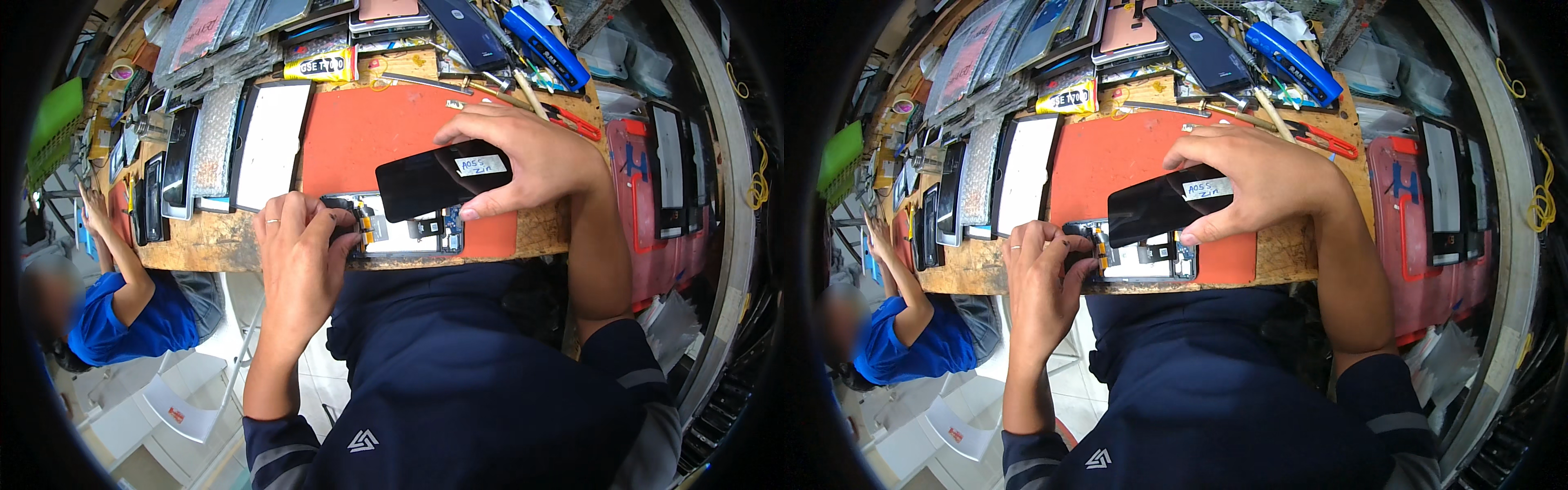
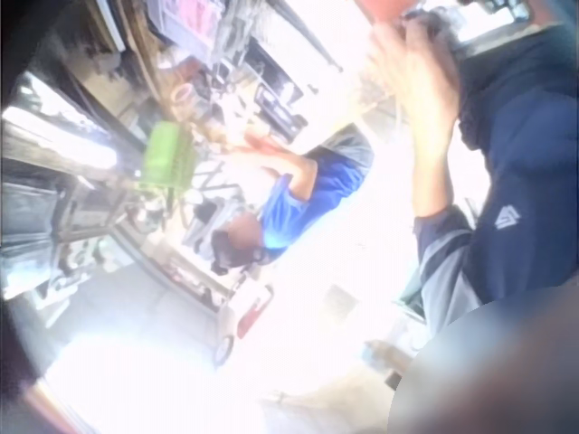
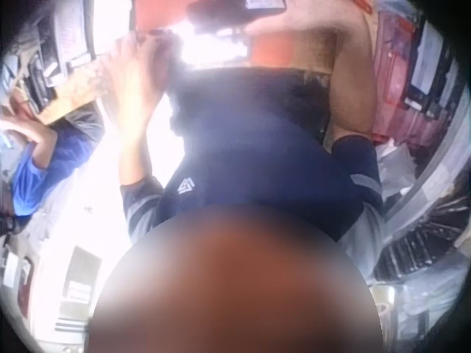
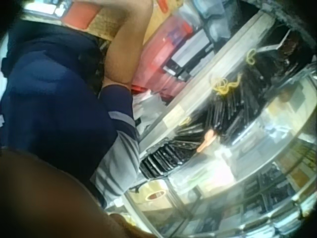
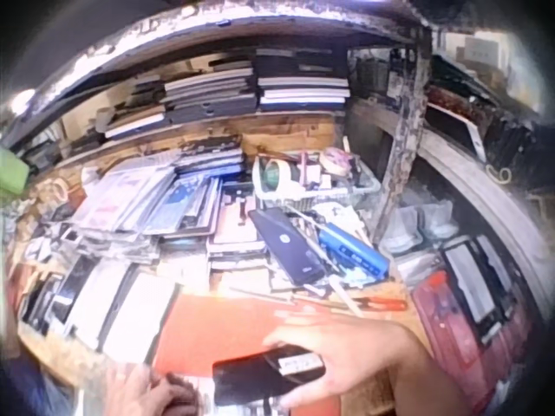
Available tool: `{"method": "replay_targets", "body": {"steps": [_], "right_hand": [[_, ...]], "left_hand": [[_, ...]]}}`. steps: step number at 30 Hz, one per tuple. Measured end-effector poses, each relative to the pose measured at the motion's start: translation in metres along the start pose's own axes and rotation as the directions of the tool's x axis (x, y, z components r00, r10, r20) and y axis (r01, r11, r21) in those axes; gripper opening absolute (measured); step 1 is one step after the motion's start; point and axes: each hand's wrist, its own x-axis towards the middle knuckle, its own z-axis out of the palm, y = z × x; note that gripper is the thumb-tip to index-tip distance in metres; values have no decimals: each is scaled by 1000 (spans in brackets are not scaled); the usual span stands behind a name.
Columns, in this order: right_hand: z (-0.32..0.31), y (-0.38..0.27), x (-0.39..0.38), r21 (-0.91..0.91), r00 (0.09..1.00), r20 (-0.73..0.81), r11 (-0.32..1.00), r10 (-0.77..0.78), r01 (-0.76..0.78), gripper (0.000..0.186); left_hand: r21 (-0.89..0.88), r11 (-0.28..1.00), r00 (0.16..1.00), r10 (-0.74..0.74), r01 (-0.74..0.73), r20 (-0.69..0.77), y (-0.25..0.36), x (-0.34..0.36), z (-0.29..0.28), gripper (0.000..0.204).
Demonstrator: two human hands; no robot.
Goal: The person disassembles a smartphone, removes the screen and internal components, and compares them with another device. They handle the back cover, battery, and motherboard, then place the phone on a workbench and connect it to a power source.
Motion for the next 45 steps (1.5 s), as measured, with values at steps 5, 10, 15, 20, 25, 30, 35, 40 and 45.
{"method": "replay_targets", "body": {"steps": [5,10,15,20,25,30,35,40,45], "right_hand": [[1,0,0,-12,1000,-5,1000,-12,12,76],[1,-1,0,-7,1000,1,1000,8,-8,76],[1,1,1,-22,1000,-2,1000,-13,13,76],[1,0,0,-31,1000,-3,1000,4,-4,75],[2,0,-1,-26,1000,-3,1000,1,-1,75],[-2,2,0,7,1000,19,1000,11,-11,73],[5,5,2,-22,1000,-17,999,-23,23,72],[3,3,2,9,999,24,1000,28,-28,72],[6,6,1,-26,1000,-26,1000,-17,17,72]], "left_hand": [[-28,999,1000,-16,17,25,-1,-2,2,17],[6,1000,1000,27,-27,-6,1,0,2,15],[31,999,999,36,-35,-8,2,-1,2,14],[14,1000,1000,-4,4,-16,3,-4,3,15],[-14,997,997,-73,72,-27,0,-13,7,19],[1,1000,998,-27,27,-65,2,-8,8,19],[64,998,999,28,-25,-40,3,-3,5,17],[63,996,998,58,-59,22,2,7,2,15],[31,998,997,53,-55,59,0,8,-1,14]]}}
